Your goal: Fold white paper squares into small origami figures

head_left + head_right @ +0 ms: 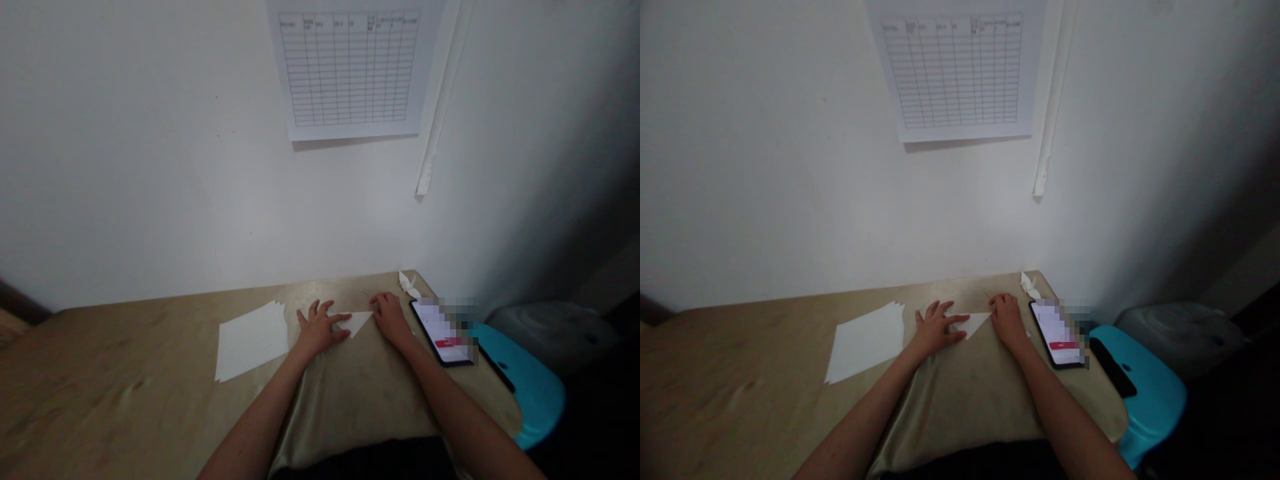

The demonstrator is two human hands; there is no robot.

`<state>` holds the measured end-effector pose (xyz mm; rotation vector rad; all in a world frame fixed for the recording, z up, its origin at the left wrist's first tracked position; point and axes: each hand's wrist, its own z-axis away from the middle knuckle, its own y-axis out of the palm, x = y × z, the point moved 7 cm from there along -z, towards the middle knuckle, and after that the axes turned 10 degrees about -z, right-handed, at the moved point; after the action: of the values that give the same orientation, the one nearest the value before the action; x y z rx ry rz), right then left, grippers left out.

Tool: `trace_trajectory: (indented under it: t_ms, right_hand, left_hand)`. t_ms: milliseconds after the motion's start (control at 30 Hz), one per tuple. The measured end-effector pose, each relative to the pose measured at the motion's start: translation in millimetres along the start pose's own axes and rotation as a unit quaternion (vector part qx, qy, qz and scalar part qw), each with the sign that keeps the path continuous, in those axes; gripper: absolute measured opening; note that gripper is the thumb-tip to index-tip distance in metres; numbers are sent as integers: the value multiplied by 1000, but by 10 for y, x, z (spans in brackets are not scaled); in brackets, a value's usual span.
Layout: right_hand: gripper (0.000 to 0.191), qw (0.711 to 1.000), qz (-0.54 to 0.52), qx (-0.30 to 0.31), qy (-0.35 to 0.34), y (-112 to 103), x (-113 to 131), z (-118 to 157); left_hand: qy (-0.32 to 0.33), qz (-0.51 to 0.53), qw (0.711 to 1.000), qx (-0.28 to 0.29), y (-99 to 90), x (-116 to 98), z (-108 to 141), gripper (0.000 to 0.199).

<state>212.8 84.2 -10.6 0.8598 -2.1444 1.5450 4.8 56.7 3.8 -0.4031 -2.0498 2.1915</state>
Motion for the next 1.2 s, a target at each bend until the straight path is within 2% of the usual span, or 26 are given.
trace_trajectory:
  t_ms: [633,1200]
  right_hand:
    - [33,999,-27,42,-7,-53,145,68]
    - [48,994,-18,107,-28,115,426,249]
  left_hand:
    - [-1,-1,1000,-9,-1,1,6,48]
    - [3,2,1000,-18,11,5,-2,47]
